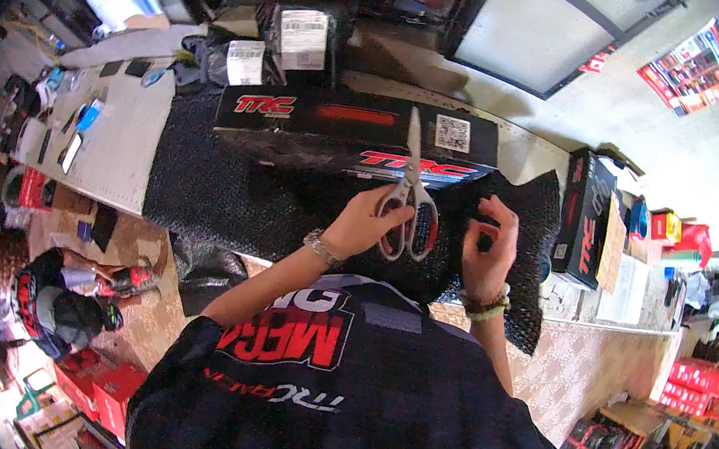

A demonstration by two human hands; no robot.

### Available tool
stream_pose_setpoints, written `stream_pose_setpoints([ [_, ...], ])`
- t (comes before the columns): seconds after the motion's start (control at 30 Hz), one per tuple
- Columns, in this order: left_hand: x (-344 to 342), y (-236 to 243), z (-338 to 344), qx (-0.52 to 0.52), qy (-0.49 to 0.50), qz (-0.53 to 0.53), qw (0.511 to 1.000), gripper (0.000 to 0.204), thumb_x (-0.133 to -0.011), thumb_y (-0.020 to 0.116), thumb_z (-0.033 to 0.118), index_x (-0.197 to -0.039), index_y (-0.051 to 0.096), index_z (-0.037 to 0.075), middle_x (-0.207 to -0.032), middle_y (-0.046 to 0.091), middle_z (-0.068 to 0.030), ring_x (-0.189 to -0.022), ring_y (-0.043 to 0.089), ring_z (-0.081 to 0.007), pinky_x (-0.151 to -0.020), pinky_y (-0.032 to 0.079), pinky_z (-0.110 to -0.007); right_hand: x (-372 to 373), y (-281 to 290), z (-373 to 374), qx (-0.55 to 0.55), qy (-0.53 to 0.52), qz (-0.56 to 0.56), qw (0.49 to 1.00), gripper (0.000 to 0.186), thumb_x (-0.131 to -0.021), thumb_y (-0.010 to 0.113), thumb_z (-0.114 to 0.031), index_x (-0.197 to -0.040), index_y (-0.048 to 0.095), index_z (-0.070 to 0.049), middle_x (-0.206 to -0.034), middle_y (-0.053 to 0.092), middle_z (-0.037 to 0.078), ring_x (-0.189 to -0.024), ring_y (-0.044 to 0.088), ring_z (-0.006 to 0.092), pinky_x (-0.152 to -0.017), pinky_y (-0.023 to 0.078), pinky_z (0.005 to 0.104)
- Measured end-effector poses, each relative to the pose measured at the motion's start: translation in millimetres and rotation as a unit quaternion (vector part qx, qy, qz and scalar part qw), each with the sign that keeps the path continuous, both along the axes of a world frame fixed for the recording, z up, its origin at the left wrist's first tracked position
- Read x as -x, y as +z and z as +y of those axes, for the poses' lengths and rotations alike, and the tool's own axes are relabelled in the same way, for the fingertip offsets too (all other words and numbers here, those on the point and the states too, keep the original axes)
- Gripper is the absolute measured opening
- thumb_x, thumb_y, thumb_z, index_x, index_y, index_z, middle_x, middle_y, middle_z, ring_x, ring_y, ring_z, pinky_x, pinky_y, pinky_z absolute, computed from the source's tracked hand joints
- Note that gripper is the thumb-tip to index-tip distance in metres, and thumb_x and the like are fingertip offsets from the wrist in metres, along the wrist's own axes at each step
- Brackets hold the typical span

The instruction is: The person places a black box on a workbench, wraps it in bubble wrap, and secures it with tape. They use scissors to cut the bubble wrap and a tape dispenser to seal the package. The wrapped box is then placed into a wire basket.

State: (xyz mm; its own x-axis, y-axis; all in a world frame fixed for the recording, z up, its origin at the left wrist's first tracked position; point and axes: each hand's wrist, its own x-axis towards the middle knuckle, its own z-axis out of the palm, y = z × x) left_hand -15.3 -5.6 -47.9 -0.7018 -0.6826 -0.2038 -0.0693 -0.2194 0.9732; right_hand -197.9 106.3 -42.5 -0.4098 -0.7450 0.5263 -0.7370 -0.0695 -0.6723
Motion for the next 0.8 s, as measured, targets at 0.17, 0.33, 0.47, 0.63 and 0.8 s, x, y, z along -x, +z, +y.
stream_pose_setpoints([
  [0.17,-27,-2,14,-0.006,-0.112,-0.032,0.993,0.03,-0.087,0.068,0.025,-0.103,0.061,-0.001,-0.08,0.065,-0.004,-0.061,0.06,-0.0089,-0.045,0.051,-0.025,-14,-18,-35,-0.01,0.218,0.124,0.968,0.068,-0.063,0.076,-0.008,-0.127,0.053,-0.011,-0.11,0.054,0.014,-0.101,0.053,0.033,-0.086,0.045,0.0418],
  [0.33,-52,9,15,-0.001,-0.015,-0.046,0.999,0.033,-0.088,0.067,0.026,-0.107,0.059,0.0,-0.076,0.062,-0.0016,-0.059,0.056,-0.0068,-0.045,0.047,-0.022,-27,-4,-72,-0.006,0.254,0.225,0.941,0.055,-0.061,0.074,-0.013,-0.115,0.061,-0.013,-0.095,0.058,0.008,-0.087,0.057,0.0298,-0.076,0.046,0.0407],
  [0.47,-87,31,6,-0.081,-0.021,-0.017,0.996,0.028,-0.088,0.066,0.022,-0.105,0.058,0.001,-0.075,0.062,-0.0025,-0.056,0.059,-0.008,-0.043,0.046,-0.023,-41,8,-95,0.022,0.336,0.271,0.902,0.053,-0.06,0.075,-0.011,-0.111,0.062,-0.012,-0.096,0.059,0.007,-0.086,0.058,0.0282,-0.072,0.049,0.04],
  [0.63,-106,43,8,-0.045,0.094,0.016,0.994,0.031,-0.087,0.067,0.017,-0.109,0.052,0.0,-0.079,0.062,-0.0039,-0.053,0.056,-0.0073,-0.04,0.044,-0.023,-72,22,-124,0.031,0.394,0.199,0.897,0.06,-0.063,0.075,-0.007,-0.12,0.057,-0.011,-0.097,0.059,0.008,-0.088,0.059,0.0293,-0.071,0.051,0.0381],
  [0.8,-103,28,12,-0.023,0.258,0.046,0.965,0.033,-0.084,0.07,0.016,-0.107,0.05,0.0,-0.08,0.062,-0.0049,-0.052,0.056,-0.0082,-0.039,0.044,-0.023,-90,30,-136,0.045,0.484,0.162,0.859,0.056,-0.072,0.072,-0.013,-0.125,0.054,-0.011,-0.097,0.059,0.009,-0.084,0.06,0.0288,-0.071,0.05,0.0391],
])
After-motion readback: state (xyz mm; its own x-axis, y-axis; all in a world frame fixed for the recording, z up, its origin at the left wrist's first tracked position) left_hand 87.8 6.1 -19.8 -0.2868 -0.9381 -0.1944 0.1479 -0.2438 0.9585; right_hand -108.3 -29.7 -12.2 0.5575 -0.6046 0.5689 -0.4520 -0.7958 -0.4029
